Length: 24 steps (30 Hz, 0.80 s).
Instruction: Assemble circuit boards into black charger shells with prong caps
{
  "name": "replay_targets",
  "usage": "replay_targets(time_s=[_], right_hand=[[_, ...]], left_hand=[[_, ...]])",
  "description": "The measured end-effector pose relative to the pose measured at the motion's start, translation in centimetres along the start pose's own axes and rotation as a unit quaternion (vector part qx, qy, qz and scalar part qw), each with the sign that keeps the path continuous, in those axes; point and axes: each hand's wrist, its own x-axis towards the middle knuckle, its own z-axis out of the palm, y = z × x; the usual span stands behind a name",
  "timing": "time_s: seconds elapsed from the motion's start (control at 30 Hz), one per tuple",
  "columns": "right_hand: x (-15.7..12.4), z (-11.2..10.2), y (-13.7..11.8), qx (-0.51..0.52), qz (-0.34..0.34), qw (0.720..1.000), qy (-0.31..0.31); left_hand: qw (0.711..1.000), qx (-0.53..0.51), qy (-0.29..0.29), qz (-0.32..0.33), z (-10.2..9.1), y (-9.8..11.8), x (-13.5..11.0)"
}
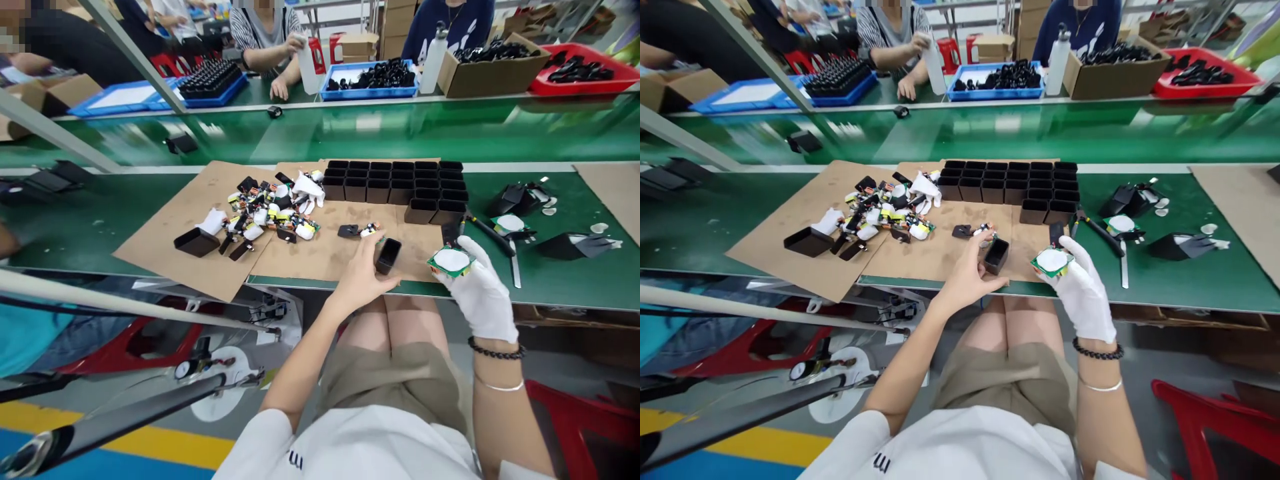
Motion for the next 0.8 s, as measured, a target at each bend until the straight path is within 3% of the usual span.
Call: replay_targets(time_s=[0.17,0.3,0.37,0.5,0.6,0.7,0.77,0.8], right_hand=[[-1.4,-0.6,2.6,0.147,0.038,0.988,-0.007],[-1.6,0.3,3.3,0.220,0.040,0.975,0.012],[-1.8,1.4,3.4,0.227,0.037,0.972,0.043],[-2.6,3.2,3.4,0.214,-0.024,0.971,0.109],[-3.1,3.8,3.5,0.192,-0.036,0.975,0.102],[-3.4,4.1,3.3,0.158,-0.029,0.985,0.065],[-3.8,4.3,3.0,0.086,-0.087,0.990,0.067],[-4.1,4.4,2.9,0.033,-0.147,0.986,0.075]], left_hand=[[0.988,-0.125,-0.087,-0.033,-0.7,-1.3,1.4],[0.978,-0.149,-0.127,-0.078,-0.4,-2.1,2.2],[0.985,-0.120,-0.096,-0.074,-0.1,-1.7,1.9],[1.000,-0.001,0.003,0.001,0.8,0.1,0.2],[0.999,0.035,0.015,-0.004,1.6,0.8,-0.9],[0.996,0.009,0.083,-0.007,2.5,0.5,-1.4],[0.989,-0.003,0.149,0.019,2.9,0.6,-1.9],[0.983,0.000,0.181,0.035,2.9,0.8,-2.2]])
